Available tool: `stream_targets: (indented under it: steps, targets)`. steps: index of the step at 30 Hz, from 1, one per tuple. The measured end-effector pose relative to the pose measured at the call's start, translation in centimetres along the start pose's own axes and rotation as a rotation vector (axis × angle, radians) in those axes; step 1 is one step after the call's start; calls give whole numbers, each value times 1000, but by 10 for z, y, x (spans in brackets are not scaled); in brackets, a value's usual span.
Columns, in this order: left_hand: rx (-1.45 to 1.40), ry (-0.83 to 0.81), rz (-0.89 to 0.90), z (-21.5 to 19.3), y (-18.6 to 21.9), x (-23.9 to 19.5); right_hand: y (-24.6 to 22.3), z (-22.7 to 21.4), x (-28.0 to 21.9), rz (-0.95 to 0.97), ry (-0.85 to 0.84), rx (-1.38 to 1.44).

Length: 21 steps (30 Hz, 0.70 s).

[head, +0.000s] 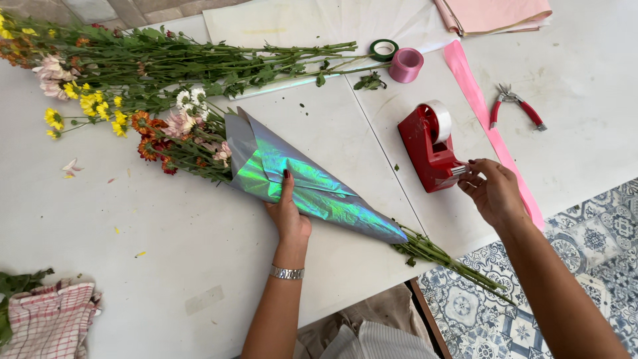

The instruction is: The person wraps a bouquet of flowers by gathering a bunch of stems by hand and folding a sheet of iridescent wrapping paper around them, securing the paper with tape from a dispenser.

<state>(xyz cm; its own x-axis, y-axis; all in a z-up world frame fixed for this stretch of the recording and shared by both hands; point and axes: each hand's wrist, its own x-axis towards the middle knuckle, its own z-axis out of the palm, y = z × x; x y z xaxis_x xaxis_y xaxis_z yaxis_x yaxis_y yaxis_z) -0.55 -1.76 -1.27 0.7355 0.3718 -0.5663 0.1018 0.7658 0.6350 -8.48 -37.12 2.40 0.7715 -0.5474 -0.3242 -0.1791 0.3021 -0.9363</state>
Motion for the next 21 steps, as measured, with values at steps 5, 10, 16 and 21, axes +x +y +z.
stream_targets:
  steps: [5, 10, 16, 21]
  targets:
    - [-10, -102, 90, -26, -34, 39, 13, 13, -17, -132, 21, 121]
    - [-5, -99, 83, -20, -27, 29, 16, 20, -26, -189, 0, 166]
    - [-16, -85, 76, -19, -24, 27, 31, 17, -27, -253, -33, 244]
    - [1, -75, 66, -22, -25, 33, 57, 1, -7, -267, -28, 301]
